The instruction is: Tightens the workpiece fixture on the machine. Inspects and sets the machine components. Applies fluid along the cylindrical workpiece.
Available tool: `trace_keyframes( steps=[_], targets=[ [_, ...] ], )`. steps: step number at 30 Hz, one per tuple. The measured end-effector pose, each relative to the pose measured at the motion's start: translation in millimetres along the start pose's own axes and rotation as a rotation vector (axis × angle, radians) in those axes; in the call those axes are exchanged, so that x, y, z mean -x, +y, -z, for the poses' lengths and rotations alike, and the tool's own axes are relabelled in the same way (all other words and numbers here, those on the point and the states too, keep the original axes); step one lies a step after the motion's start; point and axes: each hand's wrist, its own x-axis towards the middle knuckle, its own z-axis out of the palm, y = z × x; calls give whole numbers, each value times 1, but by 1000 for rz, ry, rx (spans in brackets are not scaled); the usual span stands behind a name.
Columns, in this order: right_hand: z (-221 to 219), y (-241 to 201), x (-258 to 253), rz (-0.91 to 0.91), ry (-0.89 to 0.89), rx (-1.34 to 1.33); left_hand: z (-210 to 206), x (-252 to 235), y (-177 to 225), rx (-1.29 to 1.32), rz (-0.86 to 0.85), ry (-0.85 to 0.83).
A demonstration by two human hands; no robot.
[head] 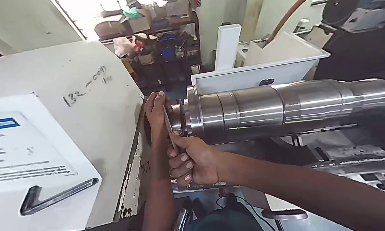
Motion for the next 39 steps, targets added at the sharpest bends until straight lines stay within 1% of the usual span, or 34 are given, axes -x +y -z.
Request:
trace_keyframes(
  steps=[3, 5, 8, 11, 14, 15, 17, 18, 20, 21, 23, 24, 26, 27, 28, 29, 30, 32, 34, 35, 36, 38, 39],
  targets=[
    [0, 0, -1, 7, -11, 17, -2, 10, 8, 16, 14, -30],
    [6, 2, -3, 18, -79, -19, 0, 8, 7, 13, -4, -53],
    [13, 5, -5, 9, -193, -108, 1, -9, -3, -42, -49, -2],
    [17, 5, -6, 23, -250, -163, 4, -20, -9, -63, -44, 15],
    [16, 8, -7, 54, -178, -216, 13, -35, -20, -62, -68, -5],
    [14, 7, -4, 55, -140, -220, 12, -34, -17, -74, -49, 0],
    [9, 2, 2, 36, -87, -211, -3, -25, -4, -117, 50, 109],
    [9, -1, 3, 17, -81, -206, -6, -21, 0, -120, 96, 136],
    [11, -4, 0, -23, -100, -194, 14, -23, -11, -80, 87, 5],
    [13, -4, -3, -36, -114, -187, 12, -21, -8, -86, 89, 14],
    [15, -4, -8, -47, -142, -192, -15, -2, 6, -125, 121, 133],
    [15, -3, -10, -61, -152, -211, -26, 9, 15, -147, 141, 155],
    [15, -2, -12, -74, -184, -220, -18, -8, 31, -344, 190, -34],
    [15, -2, -15, -82, -199, -231, -16, -13, 44, -457, 245, -122],
    [15, -1, -17, -90, -214, -241, -31, -12, 59, -572, 342, -64],
    [16, 0, -21, -98, -227, -248, -75, -11, 63, -755, 425, 304],
    [17, 2, -24, -99, -239, -245, -72, -18, 69, -841, 493, 242],
    [19, 4, -28, -111, -265, -223, -51, -36, 68, -982, 538, 136],
    [20, 6, -28, -152, -295, -228, -20, -51, 68, -1157, 612, 10],
    [20, 4, -23, -144, -309, -220, -21, -53, 69, -1247, 630, 10],
    [20, 1, -17, -132, -299, -217, -33, -51, 69, -1299, 640, 41],
    [19, -1, -13, -114, -305, -211, -62, -41, 67, -1359, 649, 110],
    [19, -2, -14, -114, -310, -205, -69, -37, 66, -1368, 641, 134]
  ],
)
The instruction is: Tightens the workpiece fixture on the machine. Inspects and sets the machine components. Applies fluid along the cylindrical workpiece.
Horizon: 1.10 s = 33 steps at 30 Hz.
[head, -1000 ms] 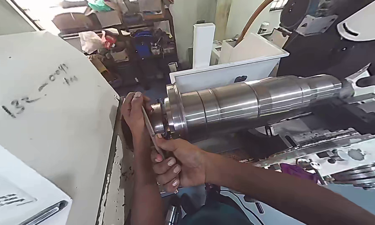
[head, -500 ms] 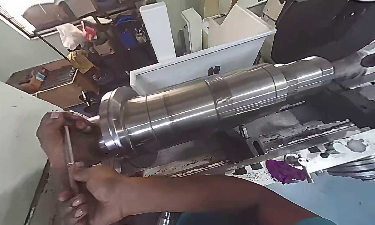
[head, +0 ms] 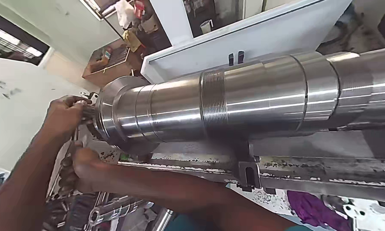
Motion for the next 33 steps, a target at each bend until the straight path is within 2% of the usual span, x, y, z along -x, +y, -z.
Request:
trace_keyframes(
  steps=[4, 8, 11, 14, 17, 19, 22, 24, 26, 28, 31, 33],
  targets=[
    [-2, 0, -3, -32, 72, 88, -5, 4, -4, -91, -5, 43],
    [6, 7, 2, -5, 8, 126, -6, -4, 17, -251, 154, 35],
    [1, 7, 15, 94, 25, 204, -8, -11, 19, -290, 227, 132],
    [-10, 0, 17, 159, 154, 342, -10, -16, 13, -229, 222, 193],
    [-6, 8, 1, 170, 231, 470, -10, -22, 3, -213, 245, 112],
    [-5, 7, 8, 170, 196, 479, -4, -23, 2, -297, 204, 67],
    [-21, -13, 35, 60, 96, 312, 14, -11, 28, -403, 144, 85],
    [-3, -18, 43, -5, 161, 252, -11, -15, 19, -328, 139, 21],
    [-14, -19, 26, 5, 127, 309, 12, -29, 10, -201, 143, 47],
    [-1, -4, 32, -58, 168, 329, -5, -17, -15, -56, 197, 29],
    [-12, -16, 24, -28, 236, 318, -5, -32, -16, 231, 110, 98],
    [-6, -11, 23, -25, 199, 246, -10, -26, -23, 444, 58, 64]
  ],
)
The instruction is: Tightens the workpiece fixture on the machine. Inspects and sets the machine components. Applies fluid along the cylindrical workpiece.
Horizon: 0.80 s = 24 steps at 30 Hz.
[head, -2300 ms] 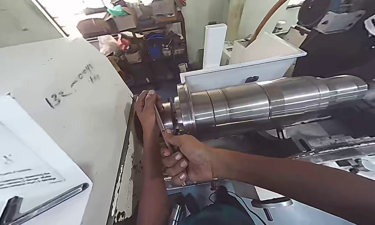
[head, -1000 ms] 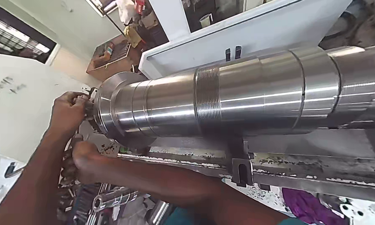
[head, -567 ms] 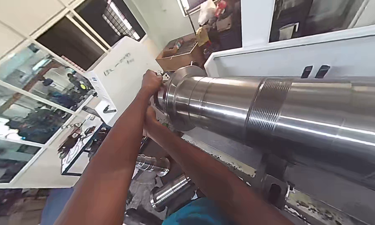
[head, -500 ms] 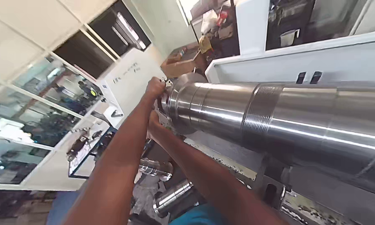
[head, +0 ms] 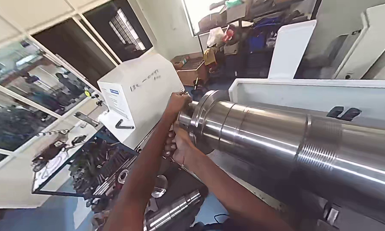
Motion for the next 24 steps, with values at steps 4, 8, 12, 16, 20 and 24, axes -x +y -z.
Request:
trace_keyframes(
  steps=[4, 8, 12, 16, 20, 24],
  targets=[
    [0, 3, 4, 37, -55, -56, -2, 2, -18, 459, -56, -114],
    [-1, 6, 6, 73, -40, -32, -10, 4, -34, 807, -102, -190],
    [-3, 10, 6, 131, 7, -4, -11, 4, -43, 869, -196, -220],
    [-12, 15, 9, 203, 149, 33, -13, 1, -49, 879, -233, -249],
    [-18, 23, 7, 303, 239, 72, -17, -6, -57, 880, -298, -275],
    [-25, 33, -5, 460, 438, 176, -15, -6, -59, 866, -350, -278]
  ],
)
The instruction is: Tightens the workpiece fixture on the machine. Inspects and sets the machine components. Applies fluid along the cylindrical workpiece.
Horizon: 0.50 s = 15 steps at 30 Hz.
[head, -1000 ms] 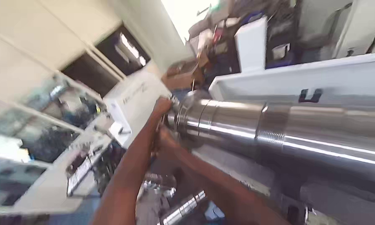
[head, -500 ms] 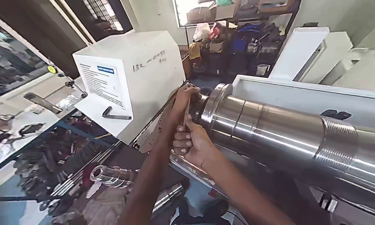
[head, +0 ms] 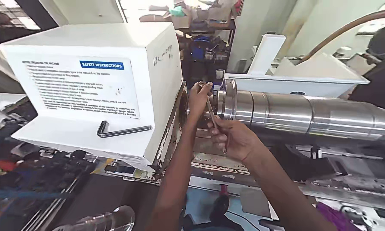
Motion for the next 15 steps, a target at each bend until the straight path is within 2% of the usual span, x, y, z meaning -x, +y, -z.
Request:
trace_keyframes(
  steps=[5, 8, 12, 15],
  targets=[
    [-33, 8, 0, 262, 256, 303, 3, -2, 12, -38, 18, -64],
    [-59, 3, 21, 409, 343, 463, 1, -8, 44, -7, -79, -62],
    [-53, -24, 48, 505, 328, 801, 6, -4, 91, -10, -221, -67],
    [-34, -56, 53, 562, 282, 1002, 11, 0, 96, 64, -176, -90]
  ],
)
